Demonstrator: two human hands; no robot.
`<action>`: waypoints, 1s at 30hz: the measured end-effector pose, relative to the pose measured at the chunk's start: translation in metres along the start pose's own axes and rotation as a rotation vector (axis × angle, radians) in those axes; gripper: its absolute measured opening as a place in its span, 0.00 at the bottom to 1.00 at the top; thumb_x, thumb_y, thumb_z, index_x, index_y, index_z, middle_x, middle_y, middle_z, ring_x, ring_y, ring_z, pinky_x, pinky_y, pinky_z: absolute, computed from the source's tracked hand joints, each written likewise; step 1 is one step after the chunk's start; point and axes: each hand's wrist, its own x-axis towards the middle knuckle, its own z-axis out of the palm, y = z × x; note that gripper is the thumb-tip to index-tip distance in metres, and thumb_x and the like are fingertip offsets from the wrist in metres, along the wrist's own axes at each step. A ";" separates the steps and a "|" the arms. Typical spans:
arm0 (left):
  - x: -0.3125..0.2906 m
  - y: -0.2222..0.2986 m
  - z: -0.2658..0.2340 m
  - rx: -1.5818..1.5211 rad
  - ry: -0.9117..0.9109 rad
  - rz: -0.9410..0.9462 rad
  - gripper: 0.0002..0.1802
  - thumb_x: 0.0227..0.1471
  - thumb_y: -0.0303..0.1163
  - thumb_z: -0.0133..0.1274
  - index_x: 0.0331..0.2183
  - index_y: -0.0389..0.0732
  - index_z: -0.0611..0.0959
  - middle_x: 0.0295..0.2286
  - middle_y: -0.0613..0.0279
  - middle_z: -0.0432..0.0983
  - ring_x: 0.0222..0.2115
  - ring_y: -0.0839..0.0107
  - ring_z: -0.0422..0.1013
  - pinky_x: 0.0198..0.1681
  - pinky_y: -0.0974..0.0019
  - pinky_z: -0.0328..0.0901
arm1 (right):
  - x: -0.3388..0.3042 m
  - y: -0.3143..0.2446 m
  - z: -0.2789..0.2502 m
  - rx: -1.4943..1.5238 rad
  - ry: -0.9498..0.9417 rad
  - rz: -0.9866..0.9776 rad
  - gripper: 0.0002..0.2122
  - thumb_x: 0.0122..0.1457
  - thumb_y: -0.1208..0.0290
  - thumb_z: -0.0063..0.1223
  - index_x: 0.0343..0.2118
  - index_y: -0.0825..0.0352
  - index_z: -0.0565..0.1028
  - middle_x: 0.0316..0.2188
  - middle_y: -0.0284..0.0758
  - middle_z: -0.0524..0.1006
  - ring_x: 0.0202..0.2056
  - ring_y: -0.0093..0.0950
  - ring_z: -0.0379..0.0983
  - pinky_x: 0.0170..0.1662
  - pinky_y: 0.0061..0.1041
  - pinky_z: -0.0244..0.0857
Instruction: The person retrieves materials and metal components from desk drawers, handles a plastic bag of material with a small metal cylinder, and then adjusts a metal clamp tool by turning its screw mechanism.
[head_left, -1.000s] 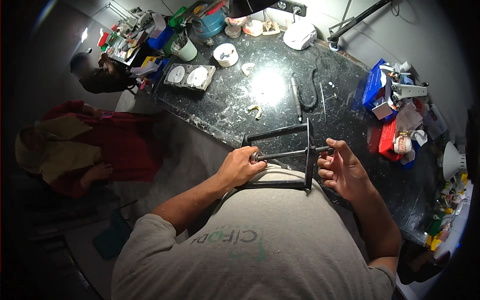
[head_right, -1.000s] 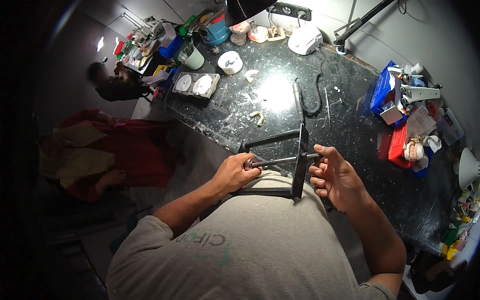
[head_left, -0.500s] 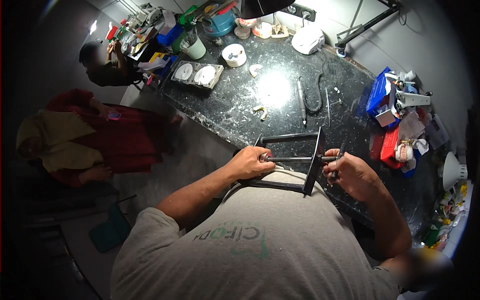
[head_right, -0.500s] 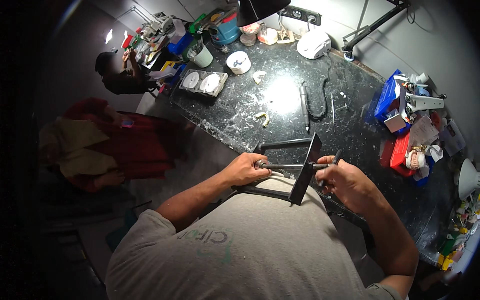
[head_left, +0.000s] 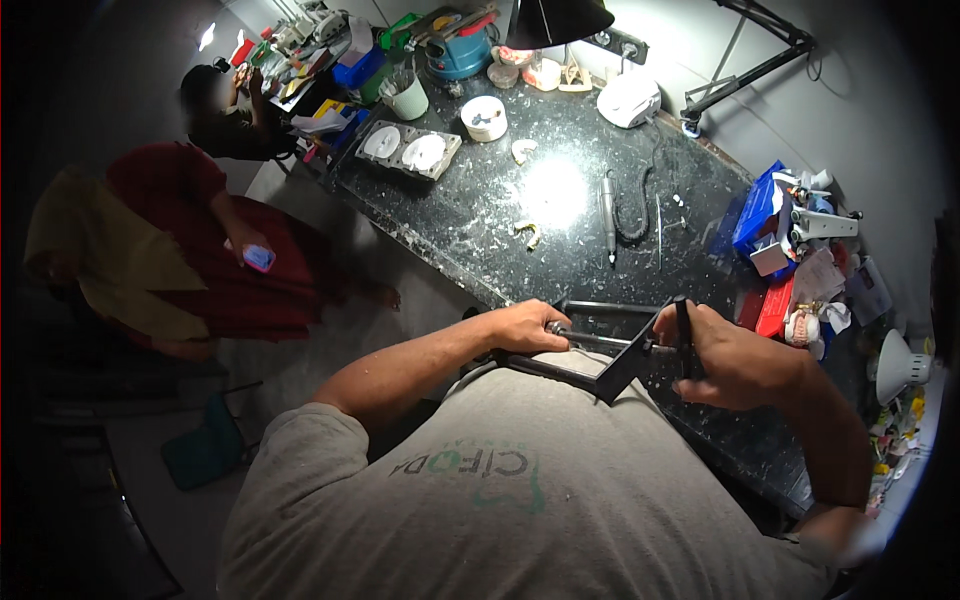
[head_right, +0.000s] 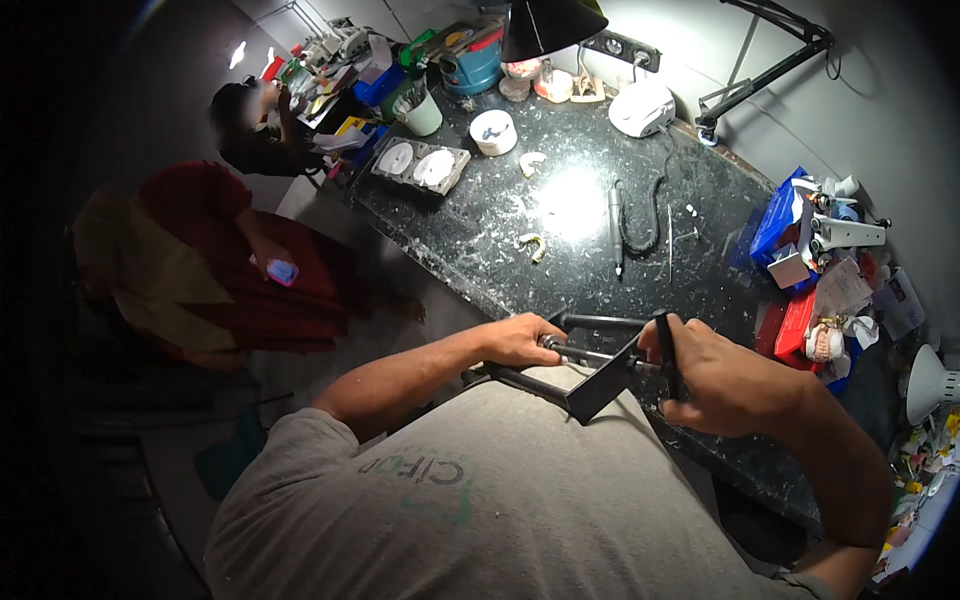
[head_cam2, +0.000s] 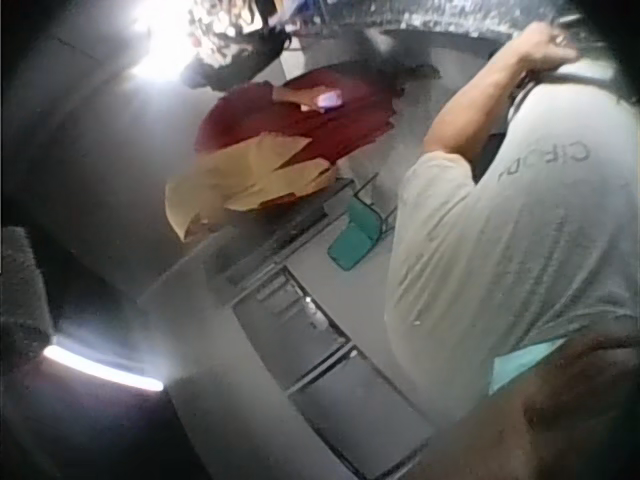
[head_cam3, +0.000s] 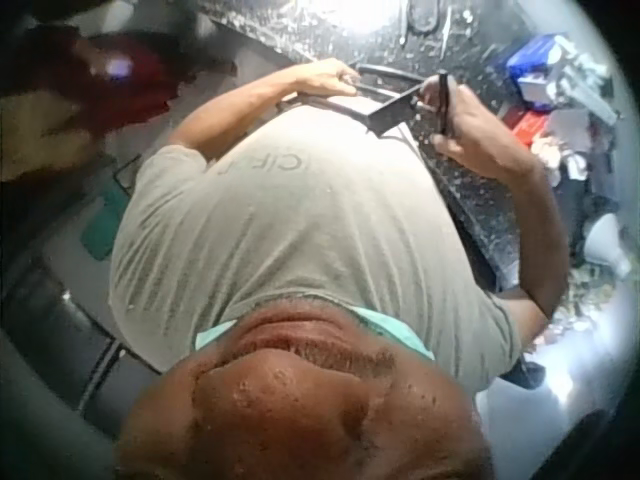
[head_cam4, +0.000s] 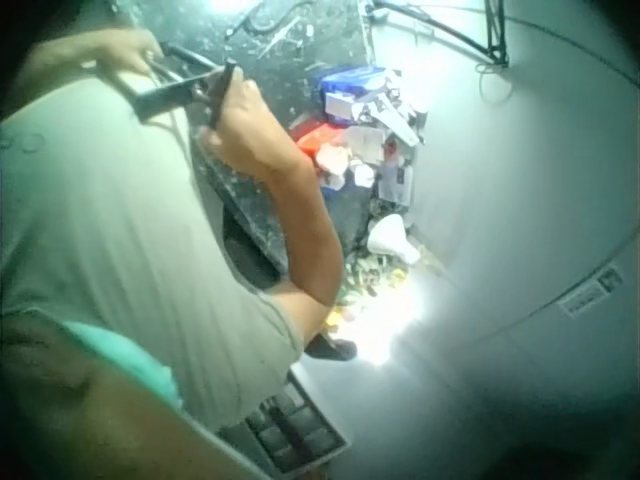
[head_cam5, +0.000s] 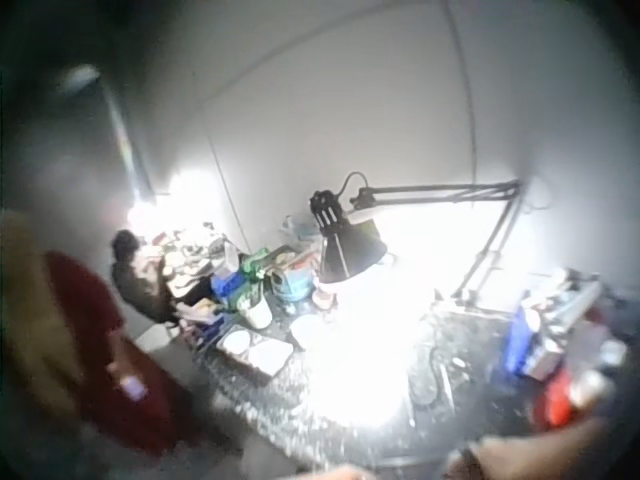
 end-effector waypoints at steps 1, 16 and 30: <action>0.001 0.000 0.000 0.002 0.006 -0.001 0.16 0.50 0.41 0.54 0.27 0.35 0.79 0.16 0.67 0.65 0.20 0.75 0.60 0.25 0.63 0.57 | 0.001 -0.004 -0.002 -0.258 0.015 -0.029 0.24 0.58 0.69 0.58 0.55 0.69 0.63 0.46 0.45 0.71 0.55 0.38 0.65 0.61 0.36 0.58; -0.004 -0.022 0.012 -0.073 0.180 -0.008 0.21 0.51 0.43 0.56 0.39 0.36 0.82 0.21 0.67 0.71 0.23 0.76 0.65 0.28 0.67 0.60 | 0.004 -0.003 -0.006 -0.433 0.660 -0.449 0.20 0.52 0.72 0.61 0.50 0.59 0.73 0.49 0.35 0.69 0.55 0.33 0.63 0.60 0.37 0.60; -0.016 0.011 0.005 0.004 0.126 -0.099 0.19 0.52 0.43 0.56 0.41 0.41 0.78 0.17 0.61 0.66 0.21 0.72 0.64 0.27 0.64 0.59 | 0.019 0.046 0.036 0.727 0.344 0.193 0.19 0.56 0.64 0.62 0.44 0.65 0.67 0.30 0.28 0.68 0.22 0.18 0.66 0.25 0.19 0.66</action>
